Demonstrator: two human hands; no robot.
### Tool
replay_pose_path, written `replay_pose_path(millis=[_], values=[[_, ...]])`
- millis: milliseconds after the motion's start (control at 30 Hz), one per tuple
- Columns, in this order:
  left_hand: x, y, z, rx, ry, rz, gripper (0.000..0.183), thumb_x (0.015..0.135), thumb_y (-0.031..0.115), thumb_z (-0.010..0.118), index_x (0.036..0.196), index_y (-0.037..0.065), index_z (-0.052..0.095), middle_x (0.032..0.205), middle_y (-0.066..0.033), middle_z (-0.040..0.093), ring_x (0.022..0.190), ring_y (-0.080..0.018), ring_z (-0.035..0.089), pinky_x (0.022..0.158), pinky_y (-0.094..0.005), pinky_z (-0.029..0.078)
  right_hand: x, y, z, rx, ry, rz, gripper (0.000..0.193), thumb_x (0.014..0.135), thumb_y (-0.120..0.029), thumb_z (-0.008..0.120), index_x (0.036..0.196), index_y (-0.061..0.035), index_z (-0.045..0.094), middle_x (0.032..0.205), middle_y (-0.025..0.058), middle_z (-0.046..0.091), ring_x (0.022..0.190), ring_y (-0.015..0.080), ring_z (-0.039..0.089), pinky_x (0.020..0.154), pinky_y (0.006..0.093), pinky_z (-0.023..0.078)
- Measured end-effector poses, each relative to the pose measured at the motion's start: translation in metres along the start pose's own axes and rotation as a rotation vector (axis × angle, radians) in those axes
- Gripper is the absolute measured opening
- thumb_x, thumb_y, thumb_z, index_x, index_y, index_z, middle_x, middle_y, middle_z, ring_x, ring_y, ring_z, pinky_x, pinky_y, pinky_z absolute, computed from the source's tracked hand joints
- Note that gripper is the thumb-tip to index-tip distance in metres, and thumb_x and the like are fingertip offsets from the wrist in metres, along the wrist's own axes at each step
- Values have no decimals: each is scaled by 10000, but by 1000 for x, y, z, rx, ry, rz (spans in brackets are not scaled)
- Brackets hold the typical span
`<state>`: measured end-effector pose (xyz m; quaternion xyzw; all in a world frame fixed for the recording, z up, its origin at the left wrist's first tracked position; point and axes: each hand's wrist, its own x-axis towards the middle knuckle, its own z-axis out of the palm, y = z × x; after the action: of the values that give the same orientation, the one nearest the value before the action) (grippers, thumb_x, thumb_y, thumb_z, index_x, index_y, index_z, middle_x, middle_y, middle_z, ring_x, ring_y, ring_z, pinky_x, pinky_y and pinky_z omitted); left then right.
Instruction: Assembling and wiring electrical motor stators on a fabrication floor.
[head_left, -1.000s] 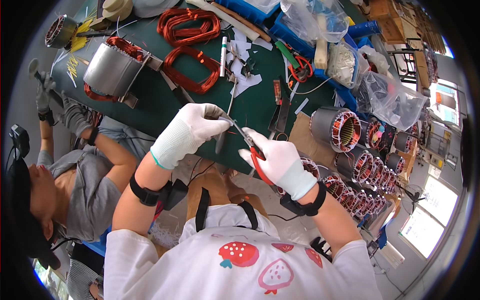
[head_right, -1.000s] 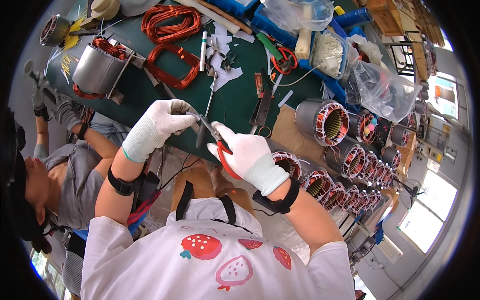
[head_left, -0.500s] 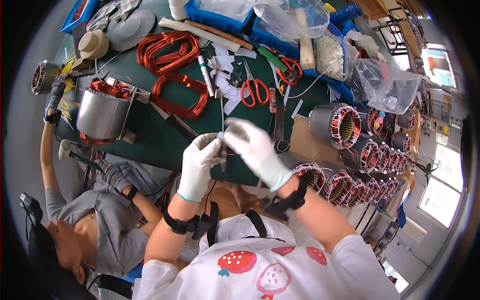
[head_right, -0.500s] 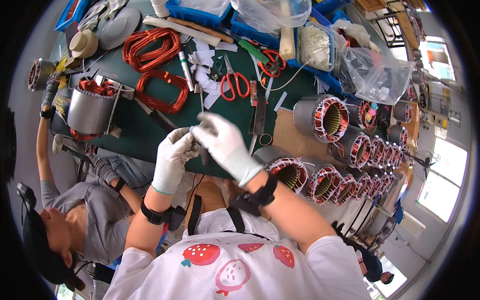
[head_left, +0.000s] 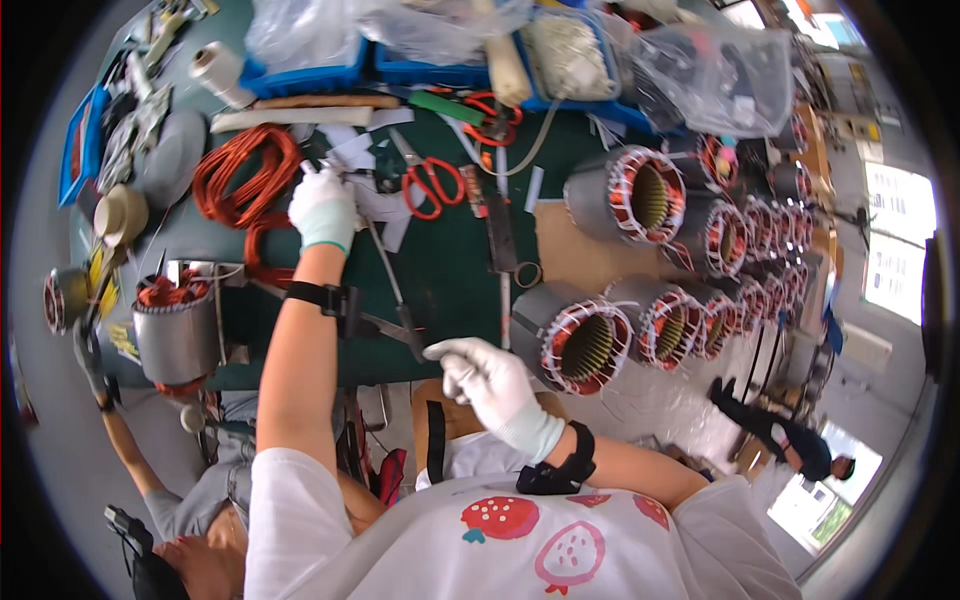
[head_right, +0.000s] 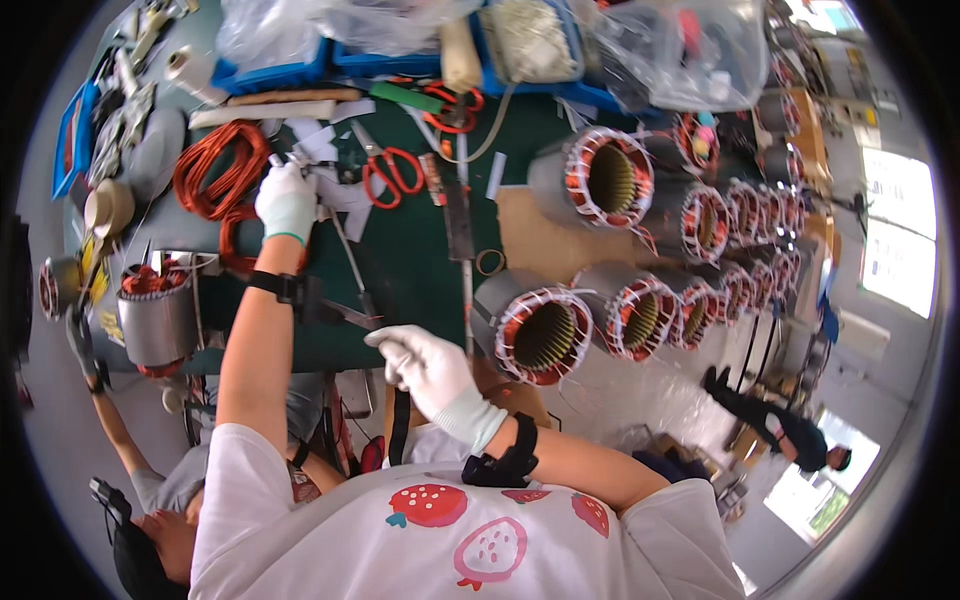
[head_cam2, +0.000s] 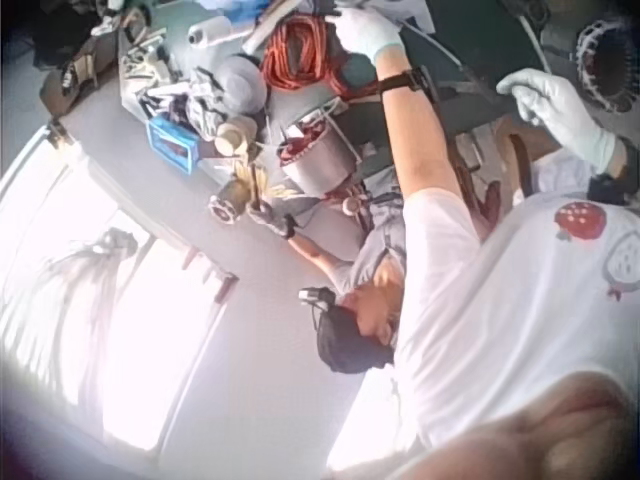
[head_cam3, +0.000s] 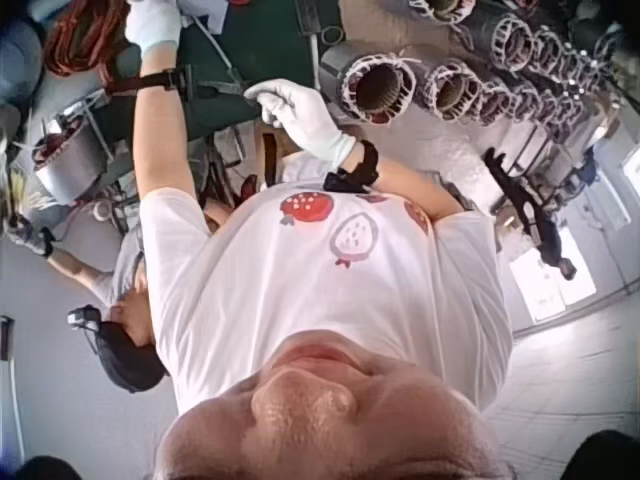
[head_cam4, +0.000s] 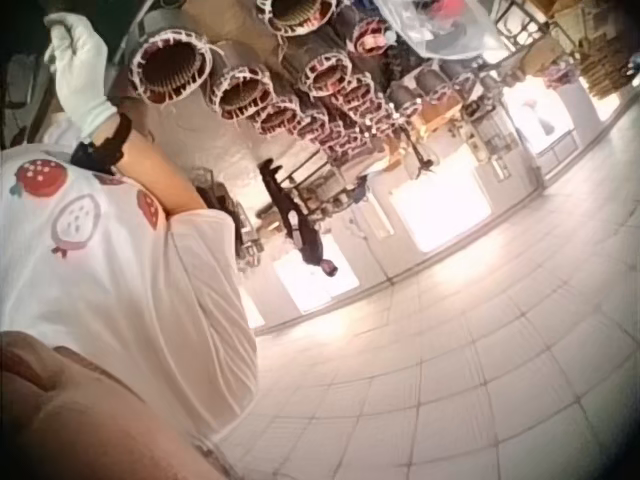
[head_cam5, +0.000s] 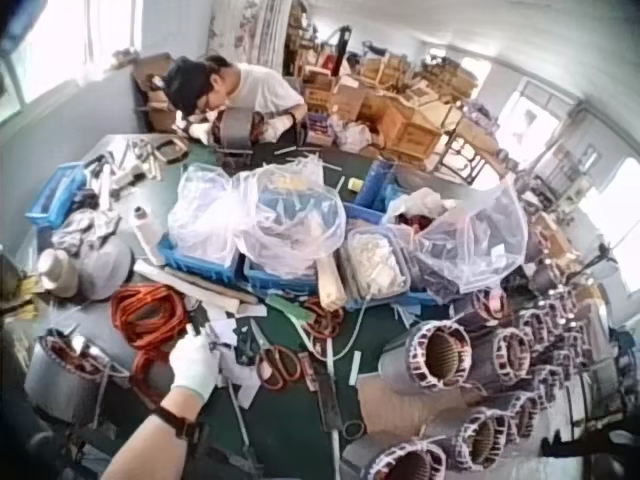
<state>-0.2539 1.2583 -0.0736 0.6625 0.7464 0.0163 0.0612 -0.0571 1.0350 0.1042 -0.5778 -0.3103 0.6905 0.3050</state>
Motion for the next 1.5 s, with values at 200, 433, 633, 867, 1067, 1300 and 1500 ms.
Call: replay_pose_path(millis=[200, 433, 633, 867, 1067, 1300, 1500], values=[[-5, 22, -47, -169, -198, -58, 366, 865, 348, 597, 1008, 23, 685, 979, -216, 703, 934, -383, 677, 842, -463, 534, -33, -11, -39, 234, 0, 129, 190, 999, -49, 528, 1184, -7, 533, 910, 57, 648, 787, 91, 622, 739, 246, 543], [-109, 17, -121, -310, 113, -208, 391, 922, 360, 588, 981, -24, 628, 913, -261, 684, 905, -432, 650, 821, -456, 492, -96, 11, -101, 158, 65, -128, 103, 979, -73, 576, 1043, 1, 608, 885, 33, 664, 780, 67, 608, 738, 227, 509], [-268, 123, -245, -707, 171, -2, 212, 870, 172, 691, 953, -14, 632, 795, -178, 665, 697, -281, 664, 668, -351, 528, -168, 21, -164, -223, 139, -632, 114, 890, -40, 663, 1002, -60, 672, 1369, 160, 471, 1250, 248, 492, 1049, 340, 391], [-425, 214, -261, -1043, -272, 255, 250, 840, 69, 694, 1039, -3, 562, 912, -84, 648, 824, -152, 657, 755, -304, 525, -258, 39, -192, 171, -264, -404, 95, 955, -69, 603, 1027, -7, 607, 1085, 53, 576, 930, 115, 555, 850, 254, 455], [-419, 273, -244, -1853, -1031, 298, 434, 1008, 352, 486, 1205, -24, 574, 1272, -201, 590, 1208, -275, 541, 1077, -391, 388, -293, 30, -211, 221, -73, -355, 91, 972, -104, 618, 1011, -24, 601, 940, -8, 598, 872, 71, 532, 810, 257, 453], [-428, 405, -267, -1116, -471, 1197, 269, 854, 25, 658, 1119, 47, 699, 908, -107, 658, 780, -236, 634, 694, -325, 505, -372, 7, -303, 432, 527, -412, 168, 1004, -95, 551, 1101, 25, 618, 940, 42, 654, 809, 93, 610, 747, 243, 525], [-521, 519, -225, -639, -385, 1782, 408, 710, 64, 777, 1113, 74, 710, 1006, -114, 671, 890, -327, 625, 783, -412, 504, -462, 108, -388, 89, 887, -418, 577, 846, -59, 665, 1403, -76, 514, 973, 127, 684, 842, 145, 634, 776, 311, 533]])
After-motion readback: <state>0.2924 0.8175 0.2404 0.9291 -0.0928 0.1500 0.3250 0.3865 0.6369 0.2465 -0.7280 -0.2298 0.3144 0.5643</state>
